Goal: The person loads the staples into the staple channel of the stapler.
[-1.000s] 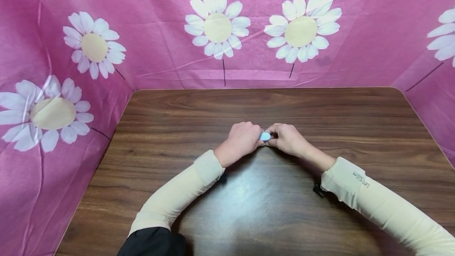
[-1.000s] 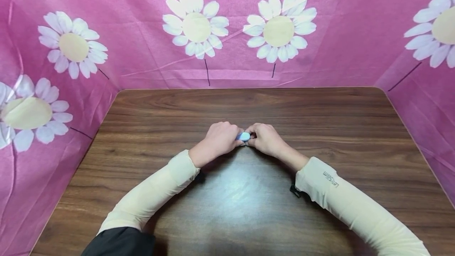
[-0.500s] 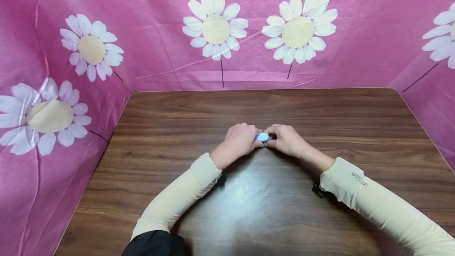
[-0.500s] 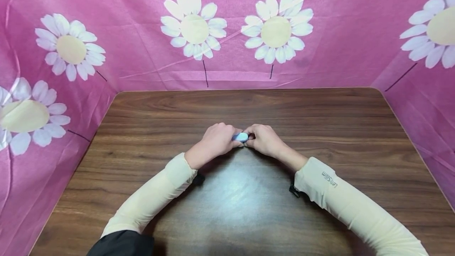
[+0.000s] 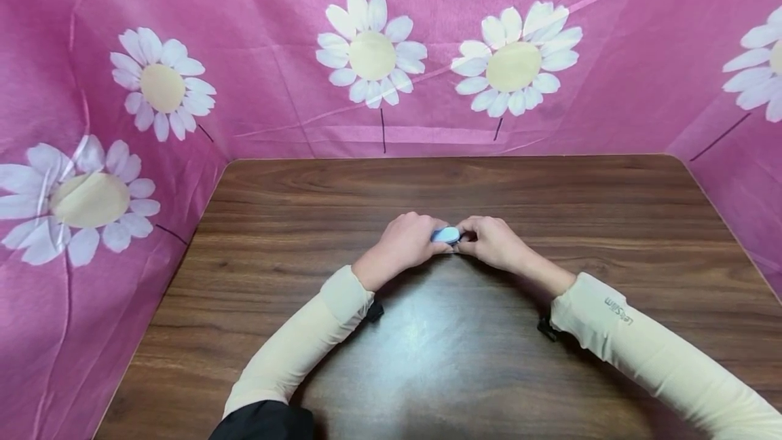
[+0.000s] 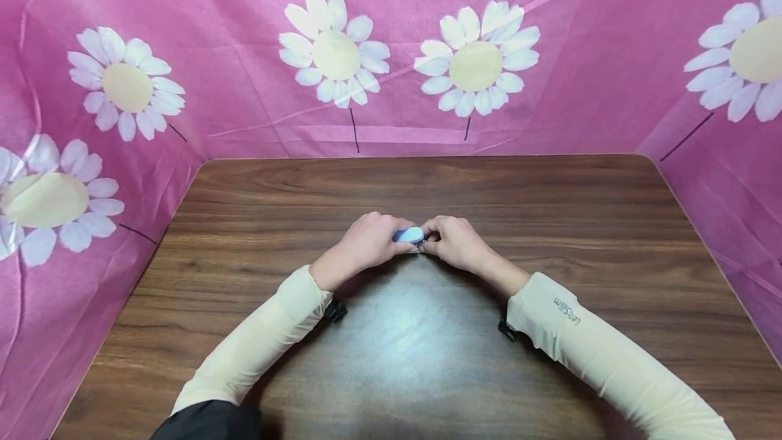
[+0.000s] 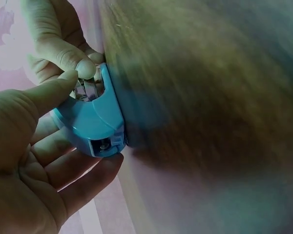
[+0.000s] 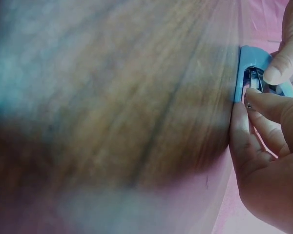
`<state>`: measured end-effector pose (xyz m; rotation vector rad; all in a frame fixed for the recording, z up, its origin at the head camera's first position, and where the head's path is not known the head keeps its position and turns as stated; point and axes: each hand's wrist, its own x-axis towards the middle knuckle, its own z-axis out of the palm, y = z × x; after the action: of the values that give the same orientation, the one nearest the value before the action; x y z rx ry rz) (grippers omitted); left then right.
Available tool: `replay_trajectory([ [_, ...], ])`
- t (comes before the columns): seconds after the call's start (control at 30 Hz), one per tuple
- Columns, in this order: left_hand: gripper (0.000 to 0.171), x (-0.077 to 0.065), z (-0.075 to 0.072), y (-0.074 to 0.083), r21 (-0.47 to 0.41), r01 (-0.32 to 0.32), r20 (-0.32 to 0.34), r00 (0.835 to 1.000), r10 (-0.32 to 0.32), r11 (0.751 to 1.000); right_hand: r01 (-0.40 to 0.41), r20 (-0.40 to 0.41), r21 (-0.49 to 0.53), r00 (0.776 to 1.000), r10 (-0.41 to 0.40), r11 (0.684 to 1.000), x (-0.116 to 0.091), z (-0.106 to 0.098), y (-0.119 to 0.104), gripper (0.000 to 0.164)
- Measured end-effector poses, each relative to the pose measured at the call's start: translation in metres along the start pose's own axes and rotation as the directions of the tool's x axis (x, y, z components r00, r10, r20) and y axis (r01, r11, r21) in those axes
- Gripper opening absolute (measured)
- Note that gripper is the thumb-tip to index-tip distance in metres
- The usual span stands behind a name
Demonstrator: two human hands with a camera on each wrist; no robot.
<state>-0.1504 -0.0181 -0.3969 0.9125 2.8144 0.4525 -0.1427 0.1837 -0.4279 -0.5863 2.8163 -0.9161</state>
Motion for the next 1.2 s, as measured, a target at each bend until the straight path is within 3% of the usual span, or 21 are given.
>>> replay_trajectory([
  [0.3, 0.043, -0.004, -0.001, -0.005, -0.019, 0.011, -0.054, 0.998, -0.012, 1.0, 0.012, -0.005, 0.016, 1.0, -0.012, 1.0, 0.0, 0.001, 0.003, 0.014],
  [0.53, 0.064, -0.015, -0.014, -0.015, -0.075, 0.082, -0.133, 0.987, -0.091, 0.994, 0.006, -0.006, 0.045, 1.0, -0.006, 0.999, -0.003, 0.0, 0.004, 0.016],
  [0.63, 0.069, -0.021, -0.022, -0.021, -0.055, 0.11, -0.222, 0.968, -0.12, 0.992, 0.007, -0.003, 0.056, 1.0, -0.007, 0.998, -0.006, -0.002, 0.005, 0.018],
  [0.73, 0.08, -0.025, -0.028, -0.027, 0.065, 0.169, -0.342, 0.93, -0.138, 0.983, 0.007, 0.003, 0.067, 1.0, -0.007, 0.998, -0.009, -0.004, 0.007, 0.019],
  [0.83, 0.094, -0.027, -0.032, -0.031, 0.225, 0.257, -0.417, 0.897, -0.145, 0.94, 0.004, 0.011, 0.071, 1.0, -0.005, 0.997, -0.01, -0.007, 0.008, 0.019],
  [0.93, 0.105, -0.028, -0.032, -0.033, 0.316, 0.302, -0.407, 0.9, -0.159, 0.9, -0.019, 0.028, 0.076, 0.999, 0.016, 0.997, -0.012, -0.011, 0.007, 0.022],
  [1.07, 0.107, -0.029, -0.03, -0.034, 0.307, 0.32, -0.333, 0.918, -0.213, 0.896, -0.021, 0.038, 0.04, 0.999, 0.02, 0.999, -0.017, -0.018, 0.006, 0.03],
  [1.2, 0.104, -0.031, -0.028, -0.035, 0.288, 0.343, -0.289, 0.921, -0.261, 0.894, 0.044, -0.009, -0.069, 0.999, -0.045, 0.997, -0.026, -0.03, 0.002, 0.043],
])
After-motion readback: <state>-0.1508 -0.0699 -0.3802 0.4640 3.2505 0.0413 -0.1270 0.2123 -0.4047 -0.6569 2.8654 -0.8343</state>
